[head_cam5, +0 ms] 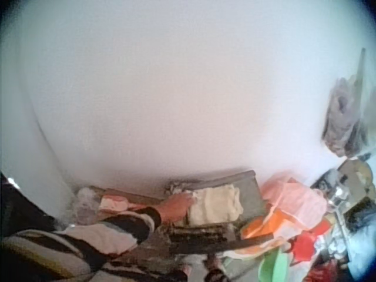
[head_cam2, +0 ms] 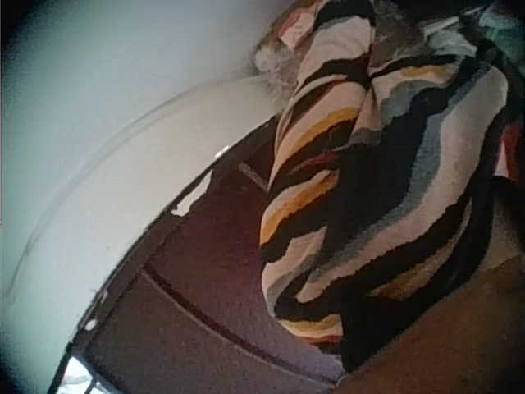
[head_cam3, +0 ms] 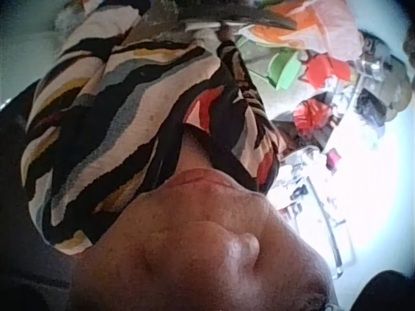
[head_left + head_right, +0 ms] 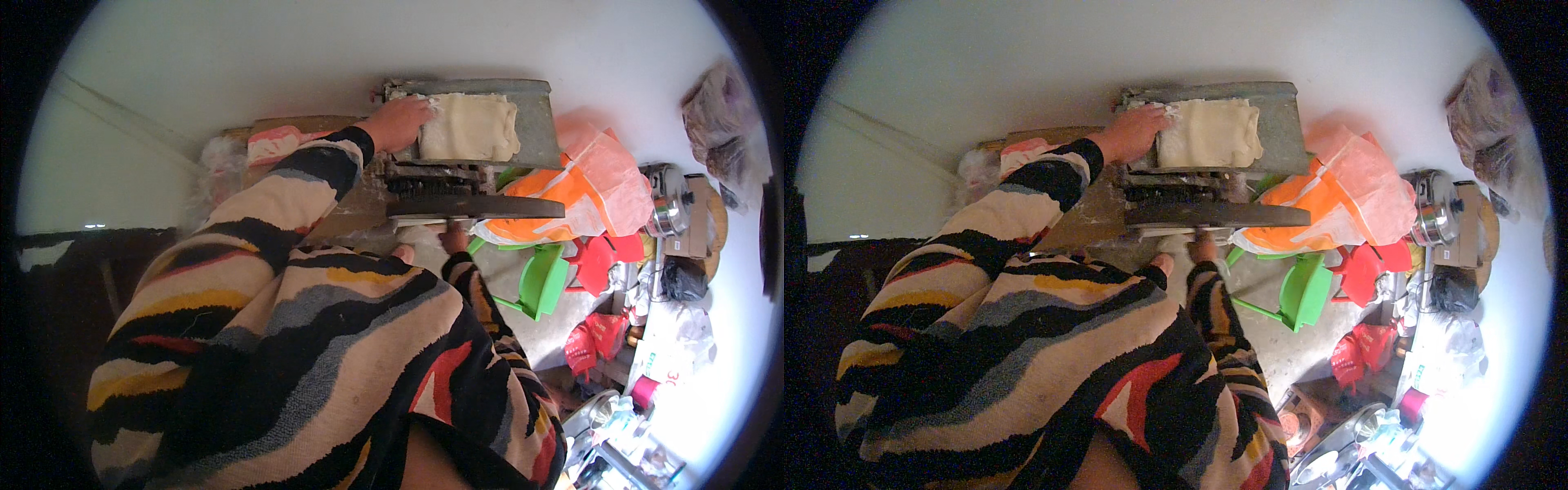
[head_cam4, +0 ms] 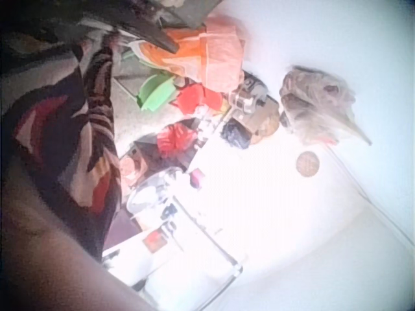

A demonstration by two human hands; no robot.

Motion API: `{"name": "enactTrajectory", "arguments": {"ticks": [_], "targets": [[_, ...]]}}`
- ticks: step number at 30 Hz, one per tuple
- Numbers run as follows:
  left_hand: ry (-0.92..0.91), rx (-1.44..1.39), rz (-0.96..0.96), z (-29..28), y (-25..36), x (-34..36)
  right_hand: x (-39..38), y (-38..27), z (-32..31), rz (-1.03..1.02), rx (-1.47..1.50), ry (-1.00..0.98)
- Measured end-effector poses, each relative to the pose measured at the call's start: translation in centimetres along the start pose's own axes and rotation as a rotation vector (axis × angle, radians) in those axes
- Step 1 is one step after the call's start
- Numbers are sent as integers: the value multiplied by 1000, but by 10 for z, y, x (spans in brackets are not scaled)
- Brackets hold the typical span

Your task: The person repeatedly feeds a sheet of dough through a manual dough sheeter, turning the crank and folding the dough between passes. The dough becomes progressively thinner and is handled by hand throughout the process.

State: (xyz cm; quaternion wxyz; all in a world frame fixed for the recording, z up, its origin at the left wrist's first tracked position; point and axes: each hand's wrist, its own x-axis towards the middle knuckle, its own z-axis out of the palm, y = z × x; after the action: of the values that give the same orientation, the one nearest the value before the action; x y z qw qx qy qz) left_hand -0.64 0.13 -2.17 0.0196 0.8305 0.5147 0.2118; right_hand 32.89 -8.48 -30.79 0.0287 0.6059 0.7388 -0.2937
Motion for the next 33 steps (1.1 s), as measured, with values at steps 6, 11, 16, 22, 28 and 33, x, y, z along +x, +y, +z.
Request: {"name": "enactTrajectory", "arguments": {"ticks": [6,11,16,22,28,33], "targets": [[-241,-23,-90,-7,2,3,-75,-172,-51,-65,625,-409],[-75,14,7,-7,3,2,-139,-260,-172,-30,921,-541],[-244,9,-36,-13,3,5,-185,-253,-275,143,1237,-386],[-258,-21,-38,-9,0,6,-178,-163,-359,171,897,45],[11,-26,20,0,-1,2,-95,-1,-301,289,536,261],[-208,-7,-90,-4,2,4,-5,87,-125,-49,-479,162]]}}
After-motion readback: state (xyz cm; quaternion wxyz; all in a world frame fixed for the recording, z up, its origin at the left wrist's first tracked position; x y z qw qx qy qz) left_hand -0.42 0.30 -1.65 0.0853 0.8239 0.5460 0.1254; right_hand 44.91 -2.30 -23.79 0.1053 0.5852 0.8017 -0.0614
